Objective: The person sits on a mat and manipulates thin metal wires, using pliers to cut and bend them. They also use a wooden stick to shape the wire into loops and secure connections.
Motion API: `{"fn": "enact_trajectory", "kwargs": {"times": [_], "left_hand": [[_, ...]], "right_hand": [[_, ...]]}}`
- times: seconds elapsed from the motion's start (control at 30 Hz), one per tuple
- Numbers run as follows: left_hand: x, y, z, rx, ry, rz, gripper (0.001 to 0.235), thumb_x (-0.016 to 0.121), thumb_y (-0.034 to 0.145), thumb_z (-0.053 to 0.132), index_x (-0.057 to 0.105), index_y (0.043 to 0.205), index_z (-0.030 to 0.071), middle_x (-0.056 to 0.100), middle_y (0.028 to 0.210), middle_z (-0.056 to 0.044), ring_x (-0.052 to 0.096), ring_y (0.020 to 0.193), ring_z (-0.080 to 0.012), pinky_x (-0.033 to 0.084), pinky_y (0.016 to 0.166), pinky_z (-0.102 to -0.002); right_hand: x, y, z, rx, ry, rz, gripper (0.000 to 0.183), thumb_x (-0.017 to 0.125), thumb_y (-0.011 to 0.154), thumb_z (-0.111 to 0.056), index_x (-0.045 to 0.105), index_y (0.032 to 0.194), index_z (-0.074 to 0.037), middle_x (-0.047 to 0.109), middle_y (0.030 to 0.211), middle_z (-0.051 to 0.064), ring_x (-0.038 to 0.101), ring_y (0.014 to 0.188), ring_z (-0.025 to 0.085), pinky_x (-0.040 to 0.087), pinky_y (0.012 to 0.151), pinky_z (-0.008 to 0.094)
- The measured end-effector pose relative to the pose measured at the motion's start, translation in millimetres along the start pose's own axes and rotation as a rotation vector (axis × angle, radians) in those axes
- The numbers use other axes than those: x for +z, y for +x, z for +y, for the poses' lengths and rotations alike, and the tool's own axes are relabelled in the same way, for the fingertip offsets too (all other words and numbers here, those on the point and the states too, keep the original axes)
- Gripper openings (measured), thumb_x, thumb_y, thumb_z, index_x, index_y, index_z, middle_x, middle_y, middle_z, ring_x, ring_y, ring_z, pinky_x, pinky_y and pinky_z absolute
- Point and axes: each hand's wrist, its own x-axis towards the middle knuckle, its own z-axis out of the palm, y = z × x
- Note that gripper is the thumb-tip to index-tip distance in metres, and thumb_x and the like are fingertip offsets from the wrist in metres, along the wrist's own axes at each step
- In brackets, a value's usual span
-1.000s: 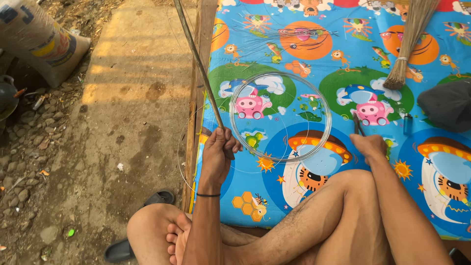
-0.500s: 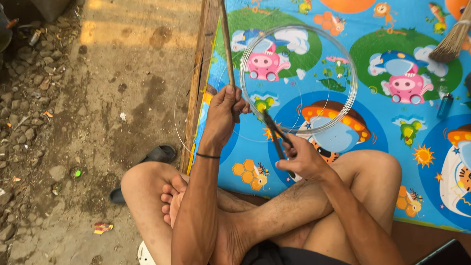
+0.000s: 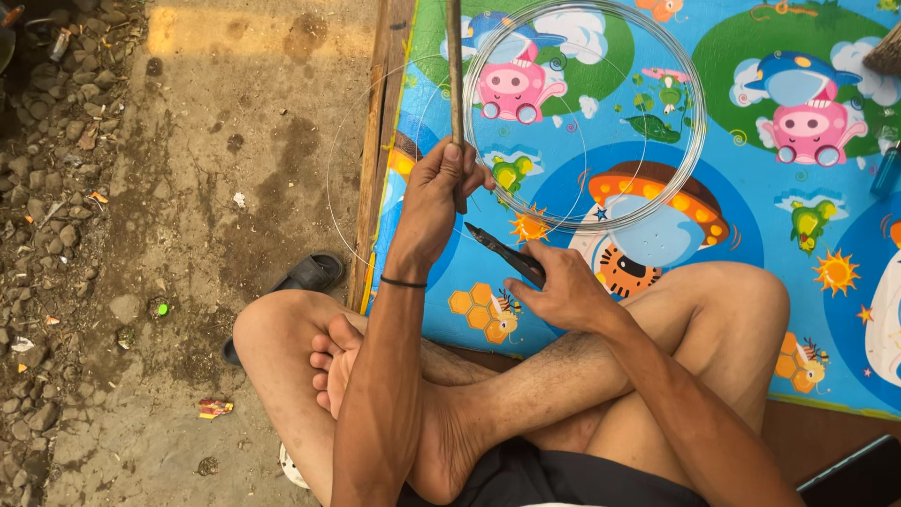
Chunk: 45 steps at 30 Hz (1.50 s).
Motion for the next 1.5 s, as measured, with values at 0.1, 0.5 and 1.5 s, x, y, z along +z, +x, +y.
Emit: {"fn": "enact_trajectory", "kwargs": {"times": [0.1,0.5,1.5], "left_hand": [[3,-2,-1,0.022,-0.072,-0.035,0.038,0.047,0.109,0.043,0.055,0.093,0.009,0.046,0.074,0.001,0.059,0.082,-0.0143,0.041,0.070,-0.026],[5,-3,-7,0.005,-0.213,-0.092,0.035,0.048,0.110,0.037,0.055,0.098,0.004,0.043,0.076,-0.001,0.057,0.087,-0.0195,0.048,0.093,-0.035],[5,-8,2,-0.025,-0.179,-0.130,0.035,0.043,0.112,0.036,0.052,0.096,0.006,0.044,0.078,-0.003,0.058,0.093,-0.0215,0.045,0.098,-0.038]], "right_hand": [[-1,3,-2,-0.029,-0.014,0.037,0.027,0.074,0.079,-0.019,0.065,0.094,0.001,0.061,0.062,0.013,0.059,0.052,0.025,0.047,0.054,0.041],[-7,5,7,-0.092,-0.005,0.037,0.028,0.074,0.074,-0.016,0.065,0.094,0.002,0.064,0.068,0.012,0.064,0.059,0.023,0.051,0.057,0.038],[-15,1,7,-0.185,0.003,0.091,0.031,0.071,0.069,-0.013,0.067,0.096,0.002,0.070,0.078,0.011,0.068,0.062,0.022,0.054,0.058,0.036]]}}
